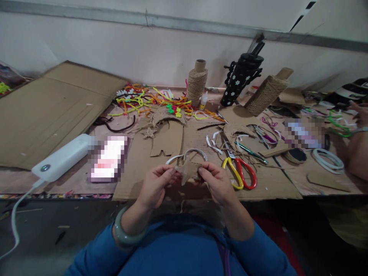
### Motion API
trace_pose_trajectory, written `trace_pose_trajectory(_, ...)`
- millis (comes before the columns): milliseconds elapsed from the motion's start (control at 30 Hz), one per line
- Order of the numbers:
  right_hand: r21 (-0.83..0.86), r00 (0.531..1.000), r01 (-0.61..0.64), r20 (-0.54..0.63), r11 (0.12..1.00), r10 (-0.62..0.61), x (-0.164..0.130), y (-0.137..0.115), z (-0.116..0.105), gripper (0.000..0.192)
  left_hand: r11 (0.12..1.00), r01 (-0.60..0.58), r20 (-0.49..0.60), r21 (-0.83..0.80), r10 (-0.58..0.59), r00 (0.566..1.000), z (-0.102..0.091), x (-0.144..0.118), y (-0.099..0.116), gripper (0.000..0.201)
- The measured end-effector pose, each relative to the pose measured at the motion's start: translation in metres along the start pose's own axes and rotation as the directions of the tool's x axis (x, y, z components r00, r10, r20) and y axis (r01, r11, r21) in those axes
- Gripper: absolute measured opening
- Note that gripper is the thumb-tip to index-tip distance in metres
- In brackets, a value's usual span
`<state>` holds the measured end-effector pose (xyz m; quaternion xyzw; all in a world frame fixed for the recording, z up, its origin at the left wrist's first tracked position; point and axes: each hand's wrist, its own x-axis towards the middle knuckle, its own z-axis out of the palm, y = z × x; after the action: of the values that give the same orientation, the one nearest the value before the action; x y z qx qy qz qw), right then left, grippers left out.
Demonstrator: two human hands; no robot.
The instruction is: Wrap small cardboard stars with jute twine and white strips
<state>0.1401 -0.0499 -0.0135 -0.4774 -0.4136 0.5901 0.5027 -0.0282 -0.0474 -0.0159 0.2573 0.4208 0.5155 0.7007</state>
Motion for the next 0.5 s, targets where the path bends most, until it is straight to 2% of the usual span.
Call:
trace_pose_trajectory(100, -0.020, 1.000, -0.001, 0.027, 1.000, 0.001, -0.004, 0.003, -0.003, 0.023, 0.994, -0.080, -0.022, 0.071, 0.082, 0.996, -0.001, 0.000, -0.002, 0.025)
trace_pose_trajectory(233, -0.046, 0.999, 0.007, 0.047, 0.999, -0.005, -0.006, 0.002, -0.010, 0.023, 0.982, -0.117, 0.015, 0.150, 0.116, 0.993, -0.003, -0.001, -0.003, 0.019)
trace_pose_trajectory(500, -0.342, 0.997, 0.001, 0.072, 0.940, 0.025, -0.010, -0.002, -0.014, 0.019, 0.957, -0.184, 0.008, 0.226, 0.187, 0.982, -0.008, 0.001, -0.010, 0.015)
